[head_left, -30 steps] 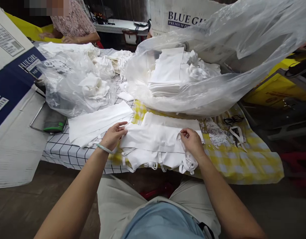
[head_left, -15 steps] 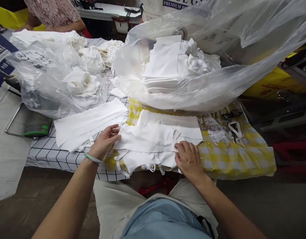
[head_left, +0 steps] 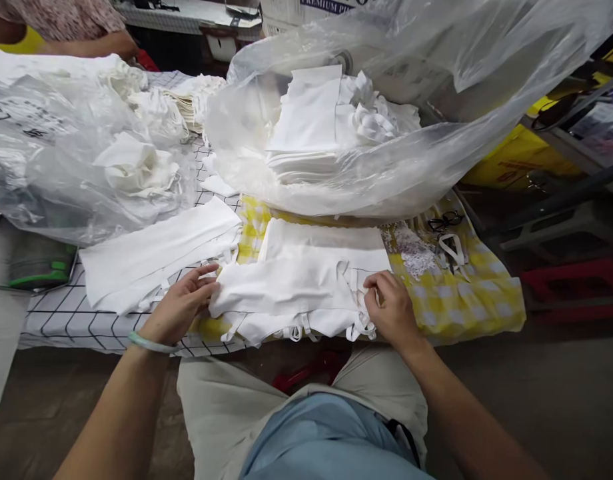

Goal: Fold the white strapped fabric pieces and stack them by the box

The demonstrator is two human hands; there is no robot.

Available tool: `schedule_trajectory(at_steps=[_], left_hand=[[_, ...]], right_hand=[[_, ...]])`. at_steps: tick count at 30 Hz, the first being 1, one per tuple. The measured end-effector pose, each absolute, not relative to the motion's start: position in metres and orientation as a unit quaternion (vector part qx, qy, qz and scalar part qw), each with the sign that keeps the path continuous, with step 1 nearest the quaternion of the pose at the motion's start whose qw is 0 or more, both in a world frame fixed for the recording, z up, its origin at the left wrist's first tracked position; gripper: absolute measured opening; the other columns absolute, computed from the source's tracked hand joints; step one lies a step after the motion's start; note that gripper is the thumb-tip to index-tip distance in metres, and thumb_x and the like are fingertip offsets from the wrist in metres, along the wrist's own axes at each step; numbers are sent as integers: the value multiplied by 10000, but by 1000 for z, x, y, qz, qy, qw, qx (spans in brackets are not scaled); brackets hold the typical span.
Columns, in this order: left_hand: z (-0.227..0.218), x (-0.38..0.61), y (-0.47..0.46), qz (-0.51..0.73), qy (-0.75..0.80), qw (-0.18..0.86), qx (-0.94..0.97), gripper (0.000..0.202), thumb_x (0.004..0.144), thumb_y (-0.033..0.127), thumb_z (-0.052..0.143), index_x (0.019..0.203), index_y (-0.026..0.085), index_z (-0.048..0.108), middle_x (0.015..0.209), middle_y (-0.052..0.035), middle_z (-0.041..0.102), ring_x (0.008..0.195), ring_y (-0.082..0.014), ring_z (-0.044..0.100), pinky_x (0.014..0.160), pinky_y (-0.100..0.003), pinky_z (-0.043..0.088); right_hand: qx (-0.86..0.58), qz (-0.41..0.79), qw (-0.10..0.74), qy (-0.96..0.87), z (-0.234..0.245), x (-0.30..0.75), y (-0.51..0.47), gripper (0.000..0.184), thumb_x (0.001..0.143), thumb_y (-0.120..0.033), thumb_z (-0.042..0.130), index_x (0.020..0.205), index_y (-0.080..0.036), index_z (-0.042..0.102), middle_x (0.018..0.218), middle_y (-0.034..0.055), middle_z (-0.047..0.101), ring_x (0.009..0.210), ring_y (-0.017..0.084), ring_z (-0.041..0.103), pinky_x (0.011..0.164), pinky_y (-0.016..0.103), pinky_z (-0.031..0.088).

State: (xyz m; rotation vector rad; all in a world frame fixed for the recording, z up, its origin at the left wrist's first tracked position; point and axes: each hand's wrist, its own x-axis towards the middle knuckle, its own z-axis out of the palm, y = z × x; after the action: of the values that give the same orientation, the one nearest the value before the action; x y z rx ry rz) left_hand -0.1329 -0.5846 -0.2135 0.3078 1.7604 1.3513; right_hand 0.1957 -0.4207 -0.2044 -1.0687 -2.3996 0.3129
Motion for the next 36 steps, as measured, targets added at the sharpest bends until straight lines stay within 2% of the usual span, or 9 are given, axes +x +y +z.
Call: schedule_trajectory(at_steps=[2, 6, 9, 13, 21, 24, 27, 32, 36], left_hand=[[-217, -132, -579, 549, 705, 439, 95, 660, 538, 403, 816, 1127, 186, 613, 715, 12, 587, 568, -97, 517, 484, -193, 409], [-220, -133, -564, 557, 696, 444, 91, 702, 484, 355, 845, 1123, 174, 616, 738, 2, 607, 569, -99, 534, 465, -187, 399], [-216, -136, -563, 598, 678, 412, 114, 688, 438, 260, 860, 1076, 159, 625, 715, 27, 593, 583, -79, 533, 484, -162, 388], [-213, -136, -570, 641, 674, 351, 112, 643, 427, 219, 849, 1028, 175, 626, 730, 48, 589, 579, -62, 528, 489, -159, 385], [-225, -139, -568, 579, 687, 426, 109, 546, 426, 218, 838, 935, 141, 658, 731, 6, 642, 531, -101, 546, 460, -220, 399], [-224, -144, -570, 554, 698, 438, 120, 468, 407, 230, 842, 828, 122, 670, 697, -15, 649, 547, -118, 562, 477, -227, 410], [-220, -144, -573, 565, 700, 421, 115, 406, 402, 239, 828, 751, 151, 638, 656, 11, 629, 531, -112, 554, 466, -218, 391], [-216, -138, -571, 553, 733, 385, 94, 392, 414, 274, 794, 685, 198, 521, 512, 86, 496, 399, -79, 427, 371, -197, 215], [-218, -140, -569, 545, 761, 339, 95, 407, 399, 290, 775, 651, 204, 468, 464, 103, 410, 385, -72, 365, 387, -200, 211]], right_hand=[[-439, 75, 249, -860, -207, 183, -413, 55, 825, -206, 513, 807, -196, 564, 844, 44, 590, 838, 205, 515, 773, 338, 372], [-471, 60, 202, -856, -218, 151, -410, 153, 780, -351, 619, 731, -207, 606, 858, 55, 619, 896, 247, 512, 812, 384, 342], [-479, 182, 226, -829, -222, 142, -409, 83, 765, -280, 598, 732, -205, 610, 822, 35, 639, 846, 214, 536, 798, 356, 369], [-493, 353, 277, -745, -218, 152, -398, 174, 794, -340, 538, 847, -193, 616, 779, 19, 634, 680, 152, 534, 687, 289, 422], [-491, 158, 152, -843, -212, 136, -394, 344, 771, -553, 590, 716, -217, 643, 927, 57, 620, 977, 266, 499, 844, 404, 331], [-469, 174, 130, -856, -210, 125, -393, 202, 786, -405, 601, 725, -218, 645, 923, 42, 637, 970, 245, 495, 826, 377, 308], [-501, 161, 173, -833, -210, 121, -393, 144, 835, -251, 506, 792, -201, 635, 913, 41, 655, 927, 209, 508, 781, 344, 296], [-462, 130, 150, -864, -214, 117, -402, 236, 799, -388, 574, 667, -196, 613, 869, 57, 651, 935, 238, 498, 793, 365, 284], [-497, 127, 161, -843, -215, 120, -401, 167, 802, -295, 548, 700, -197, 636, 864, 51, 664, 886, 216, 518, 762, 350, 292]])
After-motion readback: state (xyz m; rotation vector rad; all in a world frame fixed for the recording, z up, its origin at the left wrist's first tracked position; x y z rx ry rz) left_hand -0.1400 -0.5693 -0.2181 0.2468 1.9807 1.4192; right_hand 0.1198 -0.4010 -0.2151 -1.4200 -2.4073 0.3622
